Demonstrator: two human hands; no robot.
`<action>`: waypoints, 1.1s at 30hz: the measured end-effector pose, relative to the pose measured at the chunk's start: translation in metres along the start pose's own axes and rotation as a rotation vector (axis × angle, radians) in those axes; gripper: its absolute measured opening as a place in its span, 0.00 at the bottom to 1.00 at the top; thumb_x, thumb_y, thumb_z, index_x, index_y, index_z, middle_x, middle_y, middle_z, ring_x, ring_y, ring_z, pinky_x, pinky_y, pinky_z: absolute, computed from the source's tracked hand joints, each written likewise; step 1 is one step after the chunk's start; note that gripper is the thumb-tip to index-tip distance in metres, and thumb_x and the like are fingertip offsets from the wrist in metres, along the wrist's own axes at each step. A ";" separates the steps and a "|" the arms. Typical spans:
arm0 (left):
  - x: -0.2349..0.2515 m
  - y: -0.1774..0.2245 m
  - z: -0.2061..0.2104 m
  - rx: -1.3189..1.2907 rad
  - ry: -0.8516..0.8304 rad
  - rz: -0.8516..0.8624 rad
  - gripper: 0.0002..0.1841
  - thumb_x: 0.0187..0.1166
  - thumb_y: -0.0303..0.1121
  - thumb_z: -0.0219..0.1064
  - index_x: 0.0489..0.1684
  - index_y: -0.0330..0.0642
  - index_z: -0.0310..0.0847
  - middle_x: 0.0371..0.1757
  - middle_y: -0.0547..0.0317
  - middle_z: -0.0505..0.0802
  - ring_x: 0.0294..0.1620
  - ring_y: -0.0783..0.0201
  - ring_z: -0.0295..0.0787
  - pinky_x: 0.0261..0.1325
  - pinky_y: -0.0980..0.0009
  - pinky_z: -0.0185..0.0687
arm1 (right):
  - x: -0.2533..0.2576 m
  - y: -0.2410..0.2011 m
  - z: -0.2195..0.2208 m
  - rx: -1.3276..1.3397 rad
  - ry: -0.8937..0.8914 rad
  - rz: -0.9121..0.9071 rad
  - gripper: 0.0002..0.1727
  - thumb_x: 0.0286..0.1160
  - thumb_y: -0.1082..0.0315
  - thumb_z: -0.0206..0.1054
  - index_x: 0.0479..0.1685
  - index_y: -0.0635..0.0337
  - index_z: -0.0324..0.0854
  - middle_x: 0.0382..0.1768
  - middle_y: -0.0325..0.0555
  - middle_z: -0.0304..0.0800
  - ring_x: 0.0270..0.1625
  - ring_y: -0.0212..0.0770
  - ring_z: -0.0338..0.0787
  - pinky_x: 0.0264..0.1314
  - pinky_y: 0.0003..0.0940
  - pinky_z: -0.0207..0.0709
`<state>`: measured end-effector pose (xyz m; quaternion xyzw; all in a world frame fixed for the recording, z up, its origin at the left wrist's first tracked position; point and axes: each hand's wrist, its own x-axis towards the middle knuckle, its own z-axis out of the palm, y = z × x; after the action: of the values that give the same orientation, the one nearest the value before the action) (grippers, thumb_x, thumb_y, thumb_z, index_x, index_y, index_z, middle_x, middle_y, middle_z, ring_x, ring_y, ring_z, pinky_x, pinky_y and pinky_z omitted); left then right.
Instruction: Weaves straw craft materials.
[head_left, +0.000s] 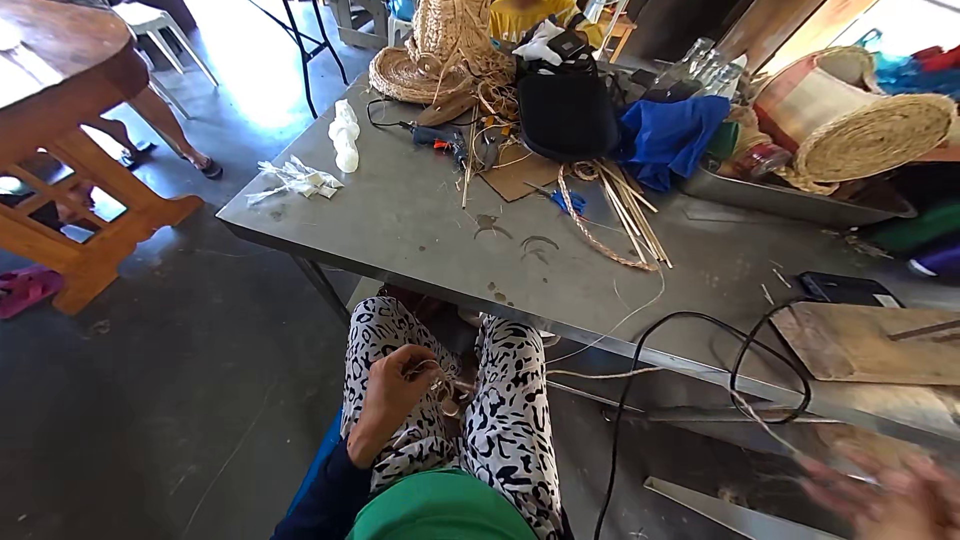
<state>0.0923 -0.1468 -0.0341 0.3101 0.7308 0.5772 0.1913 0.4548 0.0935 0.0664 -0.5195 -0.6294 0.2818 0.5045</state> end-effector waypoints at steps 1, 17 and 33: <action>-0.002 0.003 0.000 -0.031 -0.025 0.020 0.09 0.68 0.21 0.74 0.44 0.32 0.89 0.38 0.59 0.96 0.39 0.77 0.92 0.48 0.80 0.88 | -0.006 0.001 0.006 -0.277 -0.030 0.012 0.28 0.89 0.67 0.54 0.82 0.77 0.61 0.59 0.59 0.84 0.46 0.48 0.92 0.46 0.42 0.89; -0.021 0.025 -0.007 -0.118 -0.030 0.264 0.09 0.68 0.20 0.72 0.44 0.30 0.89 0.40 0.59 0.96 0.41 0.78 0.93 0.50 0.81 0.89 | -0.161 -0.080 0.187 -0.085 -0.963 -0.525 0.19 0.60 0.71 0.76 0.52 0.69 0.87 0.28 0.50 0.92 0.23 0.44 0.90 0.27 0.42 0.85; -0.026 0.026 0.007 -0.252 -0.006 0.144 0.18 0.66 0.17 0.72 0.56 0.28 0.85 0.43 0.61 0.97 0.45 0.73 0.95 0.55 0.75 0.90 | -0.162 -0.064 0.189 0.113 -0.827 -0.763 0.09 0.72 0.74 0.63 0.38 0.60 0.91 0.31 0.44 0.90 0.32 0.33 0.90 0.33 0.22 0.83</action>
<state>0.1217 -0.1552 -0.0134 0.3370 0.6277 0.6758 0.1892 0.2473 -0.0455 0.0045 -0.0739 -0.9019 0.2929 0.3089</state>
